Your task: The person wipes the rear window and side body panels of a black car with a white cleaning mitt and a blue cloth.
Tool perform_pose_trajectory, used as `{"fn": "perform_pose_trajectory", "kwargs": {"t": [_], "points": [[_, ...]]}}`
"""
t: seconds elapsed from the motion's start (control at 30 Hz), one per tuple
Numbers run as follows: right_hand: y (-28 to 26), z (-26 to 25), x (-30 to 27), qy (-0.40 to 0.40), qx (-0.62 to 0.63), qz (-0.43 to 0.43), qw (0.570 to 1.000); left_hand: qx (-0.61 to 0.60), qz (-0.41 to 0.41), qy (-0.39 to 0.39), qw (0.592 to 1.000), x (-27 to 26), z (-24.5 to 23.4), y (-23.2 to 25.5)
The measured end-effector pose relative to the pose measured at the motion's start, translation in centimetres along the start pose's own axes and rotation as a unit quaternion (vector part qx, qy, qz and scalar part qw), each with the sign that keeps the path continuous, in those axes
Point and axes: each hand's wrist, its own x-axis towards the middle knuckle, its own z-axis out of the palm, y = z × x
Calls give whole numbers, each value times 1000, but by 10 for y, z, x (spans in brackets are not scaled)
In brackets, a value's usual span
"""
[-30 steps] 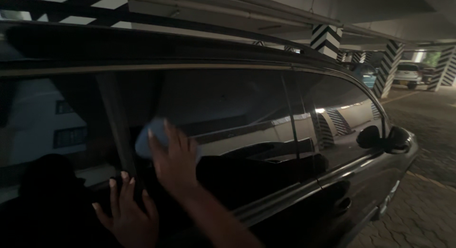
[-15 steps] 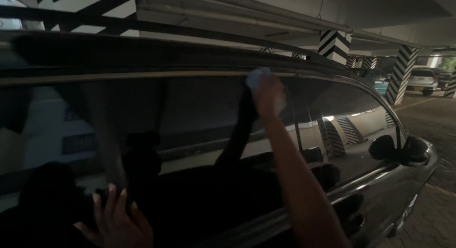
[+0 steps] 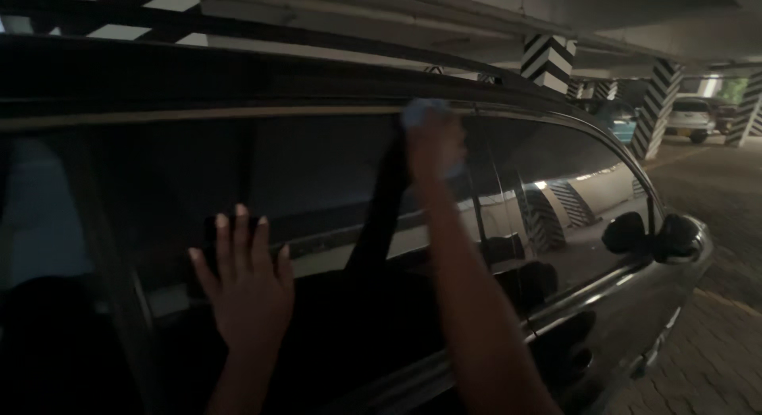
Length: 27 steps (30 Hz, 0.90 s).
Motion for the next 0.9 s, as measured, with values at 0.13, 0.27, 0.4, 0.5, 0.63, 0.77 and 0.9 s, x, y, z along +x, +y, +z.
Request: {"fn": "perform_pose_trajectory", "kwargs": {"t": [0.13,0.27,0.4,0.5,0.63,0.77,0.9], "points": [[-109,-42,-47,-125,197,107,967,73,2,9,997,1,4,3],[-172,-76,-86,54,179,-294,937,107,5,9,994,0,5,0],[-213,-72,-102,23,247,-369,896,106,-5,-9,994,2,10,-2],[-263,-56,-84,44,242,-378,892,82,-3,-9,997,2,9,-7],[-274,-22,-41,-15,118,-373,920,44,-24,-8,999,2,5,-7],[-147,47,62,-99,-34,-225,969,1,-26,37,999,1,0,-2],[-1,69,134,-79,-119,-120,982,19,-26,31,999,3,-4,-2]]}}
